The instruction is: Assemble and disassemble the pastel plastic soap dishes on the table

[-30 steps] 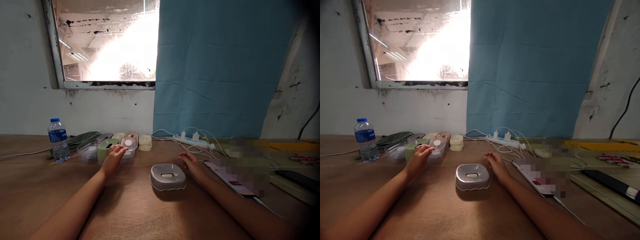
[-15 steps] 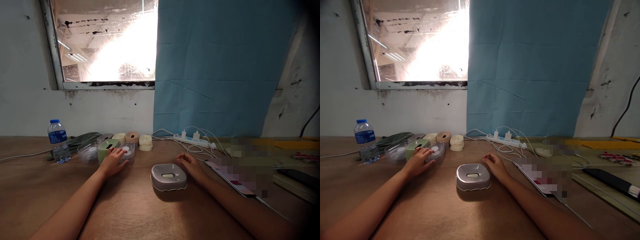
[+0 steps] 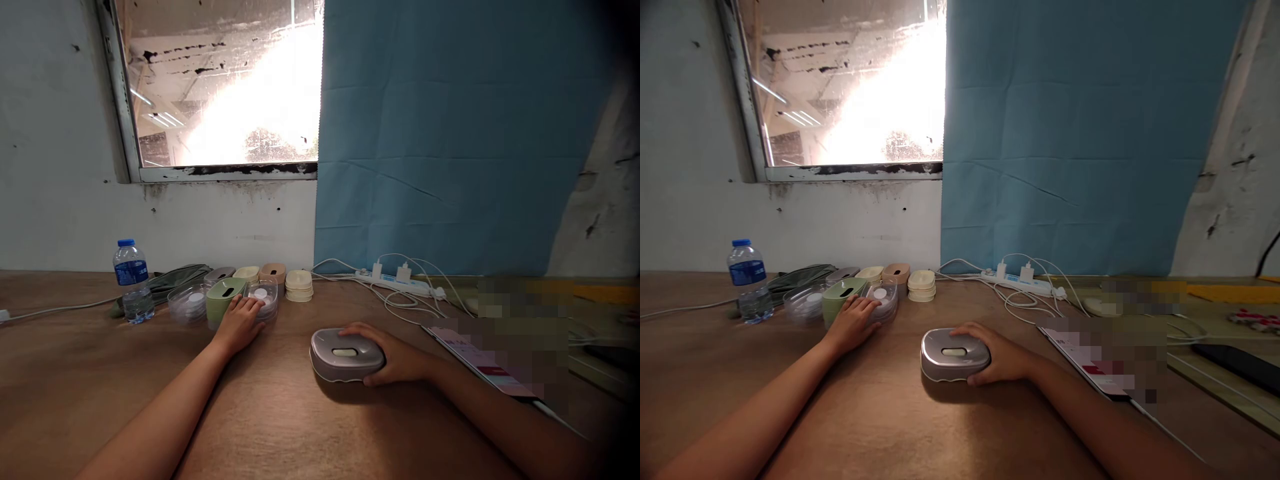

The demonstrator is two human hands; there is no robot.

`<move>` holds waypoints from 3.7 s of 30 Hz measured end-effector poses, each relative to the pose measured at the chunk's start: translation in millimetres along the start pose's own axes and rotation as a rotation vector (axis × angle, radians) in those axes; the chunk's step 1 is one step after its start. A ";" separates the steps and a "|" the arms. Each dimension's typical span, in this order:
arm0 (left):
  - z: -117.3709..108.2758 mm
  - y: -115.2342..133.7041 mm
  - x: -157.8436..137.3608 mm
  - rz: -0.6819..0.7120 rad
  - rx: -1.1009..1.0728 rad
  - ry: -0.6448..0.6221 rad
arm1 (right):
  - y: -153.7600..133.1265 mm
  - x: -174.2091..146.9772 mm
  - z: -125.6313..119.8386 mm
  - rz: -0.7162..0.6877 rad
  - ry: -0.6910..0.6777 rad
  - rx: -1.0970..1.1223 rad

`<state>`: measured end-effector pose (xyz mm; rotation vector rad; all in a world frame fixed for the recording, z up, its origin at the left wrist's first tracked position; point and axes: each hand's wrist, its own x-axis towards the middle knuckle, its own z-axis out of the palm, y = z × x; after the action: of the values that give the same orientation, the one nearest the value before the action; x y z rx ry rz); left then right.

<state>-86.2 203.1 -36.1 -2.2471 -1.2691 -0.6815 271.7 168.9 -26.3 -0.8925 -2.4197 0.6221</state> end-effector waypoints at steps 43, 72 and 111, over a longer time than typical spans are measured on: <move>-30.5 82.5 7.7 -0.055 -1.358 -0.155 | -21.9 9.5 15.7 -0.040 0.310 0.431; -8.7 107.0 13.4 0.173 -0.257 -0.157 | 20.1 -0.5 -29.1 0.400 0.155 -0.475; 12.4 96.3 28.9 -0.135 -0.224 -0.257 | 29.8 22.9 12.9 0.111 0.402 -0.273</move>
<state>13.2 184.6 -42.4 -2.5125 -1.5458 -0.6244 262.9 201.9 -46.7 -1.1446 -2.1264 0.1270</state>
